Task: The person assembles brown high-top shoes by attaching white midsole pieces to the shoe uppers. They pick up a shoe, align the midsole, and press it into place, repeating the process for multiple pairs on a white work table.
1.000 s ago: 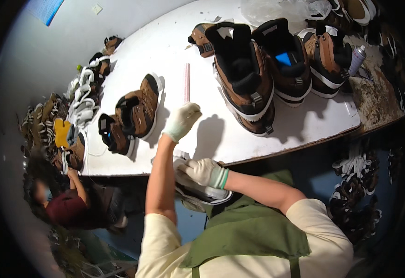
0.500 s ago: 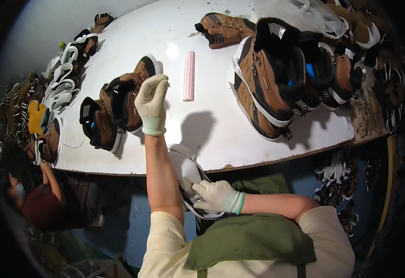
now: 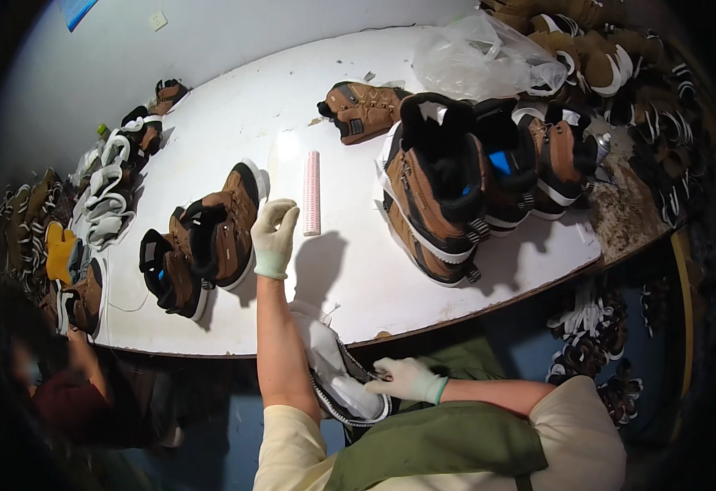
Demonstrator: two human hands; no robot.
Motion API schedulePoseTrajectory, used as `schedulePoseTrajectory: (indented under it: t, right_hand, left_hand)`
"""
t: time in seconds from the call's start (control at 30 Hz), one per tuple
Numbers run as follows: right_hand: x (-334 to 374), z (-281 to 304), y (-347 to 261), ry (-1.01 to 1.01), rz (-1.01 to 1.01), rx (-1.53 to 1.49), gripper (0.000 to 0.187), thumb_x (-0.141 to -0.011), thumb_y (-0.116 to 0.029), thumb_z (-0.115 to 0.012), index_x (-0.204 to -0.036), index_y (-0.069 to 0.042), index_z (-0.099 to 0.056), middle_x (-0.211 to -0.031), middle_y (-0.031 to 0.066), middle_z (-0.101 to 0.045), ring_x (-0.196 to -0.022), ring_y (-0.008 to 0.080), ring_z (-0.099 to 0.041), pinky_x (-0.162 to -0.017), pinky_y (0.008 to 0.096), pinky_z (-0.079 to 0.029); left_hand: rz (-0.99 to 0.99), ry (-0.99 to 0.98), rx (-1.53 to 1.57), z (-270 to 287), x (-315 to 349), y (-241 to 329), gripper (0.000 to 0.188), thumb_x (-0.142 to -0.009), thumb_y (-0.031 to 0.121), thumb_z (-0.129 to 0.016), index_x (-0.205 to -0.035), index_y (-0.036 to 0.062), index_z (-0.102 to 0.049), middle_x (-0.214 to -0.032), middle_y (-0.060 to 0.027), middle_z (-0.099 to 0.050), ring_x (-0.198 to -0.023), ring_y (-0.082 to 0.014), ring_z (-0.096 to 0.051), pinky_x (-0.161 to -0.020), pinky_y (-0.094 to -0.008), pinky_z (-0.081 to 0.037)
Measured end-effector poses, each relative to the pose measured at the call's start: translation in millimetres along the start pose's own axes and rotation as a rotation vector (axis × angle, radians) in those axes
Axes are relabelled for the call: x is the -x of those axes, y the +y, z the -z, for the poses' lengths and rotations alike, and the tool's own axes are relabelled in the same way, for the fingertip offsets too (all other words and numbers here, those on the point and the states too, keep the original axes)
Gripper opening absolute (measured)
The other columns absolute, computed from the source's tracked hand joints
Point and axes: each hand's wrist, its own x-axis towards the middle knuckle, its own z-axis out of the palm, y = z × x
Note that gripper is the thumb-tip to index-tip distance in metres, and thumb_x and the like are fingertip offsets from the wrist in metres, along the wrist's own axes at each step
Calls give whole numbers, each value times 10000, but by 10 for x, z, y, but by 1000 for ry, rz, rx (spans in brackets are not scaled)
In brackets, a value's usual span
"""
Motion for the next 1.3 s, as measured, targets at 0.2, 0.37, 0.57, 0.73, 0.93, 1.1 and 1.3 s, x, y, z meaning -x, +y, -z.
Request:
schedulePoseTrajectory:
  t: [0.2,0.37,0.57,0.73,0.93,1.1,1.3]
  right_hand:
    - [-324,-108,-102,-247,30,-113,699,-793,-570,-673,-1020,87,-603,-942,304,-648,-894,431,-642,-764,419,-489]
    - [-309,-495,233,-140,138,-372,690,-741,-603,-729,-829,66,-586,-738,171,-576,-703,211,-532,-635,379,-440]
    - [-98,-152,-56,-226,7,-353,353,-835,-301,-729,-919,35,-659,-779,93,-669,-735,83,-554,-677,308,-493]
    - [-54,-43,-368,226,225,-695,271,-891,-170,-648,-1042,55,-662,-895,155,-709,-818,117,-626,-745,309,-509]
    - [-544,268,-641,476,179,-607,258,-881,-200,-625,-914,56,-616,-783,211,-636,-720,217,-621,-691,350,-485]
    - [-814,278,-764,456,90,-475,343,-864,-276,-605,-880,65,-569,-814,313,-599,-819,465,-600,-743,470,-469]
    - [-867,266,-778,362,54,-363,466,-858,-383,-557,-937,76,-556,-874,338,-618,-902,487,-600,-803,522,-472]
  left_hand:
    - [-27,97,71,-60,-21,118,72,-893,-8,-644,-964,-17,-635,-960,-47,-648,-852,-92,-595,-773,-224,-494]
    - [-72,100,112,-219,-44,251,84,-898,-7,-643,-980,-18,-630,-967,-50,-651,-860,-98,-597,-770,-227,-498]
    - [-71,156,230,-581,-273,657,119,-900,52,-663,-992,-22,-680,-903,-67,-679,-817,-107,-613,-748,-229,-501]
    - [-303,-35,103,-952,-715,1545,178,-911,130,-675,-1022,-9,-686,-958,-120,-704,-858,-144,-651,-780,-271,-541]
    - [-344,-476,-276,-1190,-853,2246,106,-879,52,-671,-932,-37,-648,-956,-125,-692,-824,-132,-654,-755,-256,-550]
    - [58,-641,-659,-1097,-407,1862,83,-866,39,-644,-886,-30,-603,-799,-125,-665,-760,-123,-641,-657,-268,-530]
    - [-38,-1044,-940,-1106,-8,1273,229,-814,64,-605,-1031,50,-674,-870,-182,-689,-826,-328,-670,-752,-393,-516]
